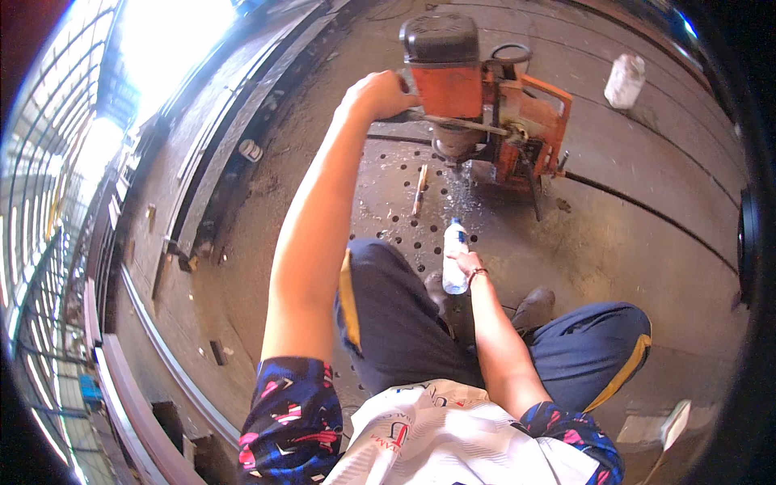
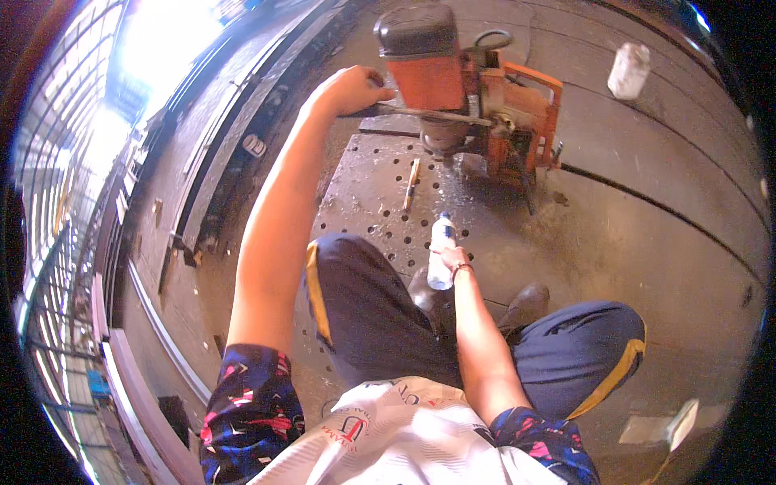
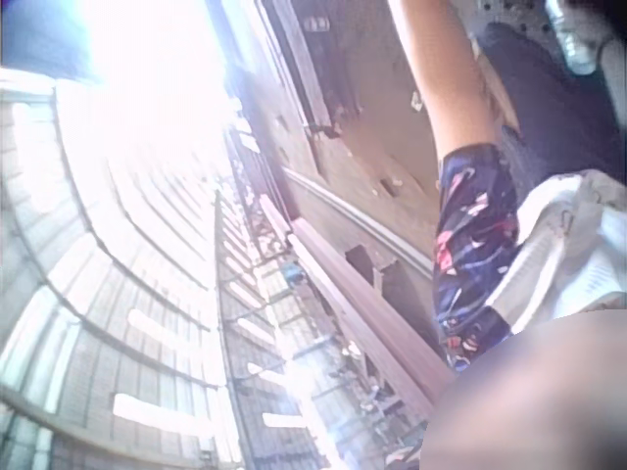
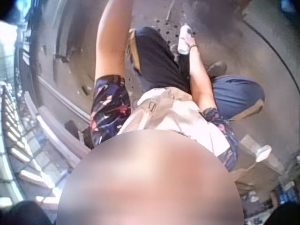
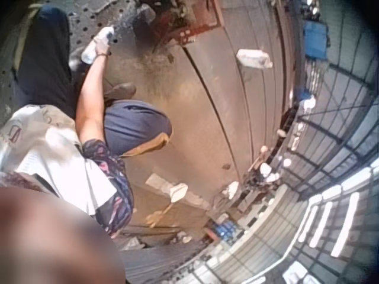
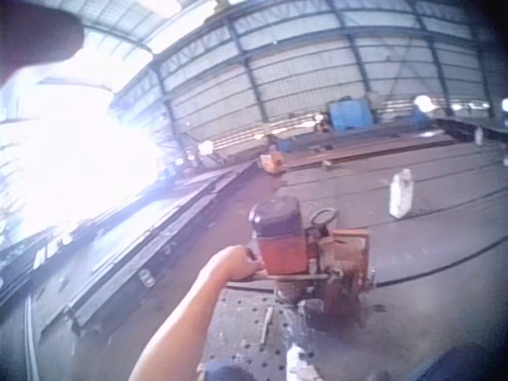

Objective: The person operates a portable drill machine to create holes in a large metal sheet. They repeatedly start and stop the drill, reposition it, and pour water from a plastic bottle onto the drilling area to cool the bit and reduce debris.

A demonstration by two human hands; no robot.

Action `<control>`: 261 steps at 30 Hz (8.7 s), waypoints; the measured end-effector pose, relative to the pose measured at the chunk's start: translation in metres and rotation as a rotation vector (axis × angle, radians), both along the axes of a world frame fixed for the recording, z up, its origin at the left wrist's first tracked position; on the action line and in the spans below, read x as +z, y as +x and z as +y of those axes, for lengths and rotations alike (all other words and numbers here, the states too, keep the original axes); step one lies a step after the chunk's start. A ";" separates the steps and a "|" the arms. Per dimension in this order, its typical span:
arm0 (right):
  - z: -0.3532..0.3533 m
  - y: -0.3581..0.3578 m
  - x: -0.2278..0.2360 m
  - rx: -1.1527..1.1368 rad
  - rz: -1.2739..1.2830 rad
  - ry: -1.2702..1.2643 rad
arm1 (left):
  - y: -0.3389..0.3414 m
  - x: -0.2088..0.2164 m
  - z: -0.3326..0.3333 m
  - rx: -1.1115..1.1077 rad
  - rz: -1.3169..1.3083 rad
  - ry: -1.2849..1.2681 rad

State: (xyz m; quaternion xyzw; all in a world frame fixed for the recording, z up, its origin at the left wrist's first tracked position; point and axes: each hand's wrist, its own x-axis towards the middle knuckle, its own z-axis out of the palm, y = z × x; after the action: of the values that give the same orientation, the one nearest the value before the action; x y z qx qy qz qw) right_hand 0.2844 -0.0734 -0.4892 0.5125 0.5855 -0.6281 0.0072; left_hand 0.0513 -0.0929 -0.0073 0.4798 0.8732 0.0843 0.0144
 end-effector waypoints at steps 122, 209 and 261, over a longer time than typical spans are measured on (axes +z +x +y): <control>-0.016 -0.014 0.075 0.038 -0.002 0.108 | -0.002 0.007 -0.032 -0.059 -0.350 -0.135; -0.016 -0.013 0.055 0.035 0.013 0.127 | -0.011 -0.001 -0.021 -0.061 -0.297 -0.166; -0.016 -0.009 0.078 0.050 -0.026 0.130 | -0.019 -0.010 -0.027 -0.065 -0.248 -0.125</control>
State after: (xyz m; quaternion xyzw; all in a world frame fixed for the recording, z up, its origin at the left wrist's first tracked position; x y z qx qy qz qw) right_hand 0.2757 -0.0890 -0.4115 0.5050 0.6375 -0.5818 -0.0027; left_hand 0.0326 -0.1197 -0.0174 0.4920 0.8522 0.0877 0.1550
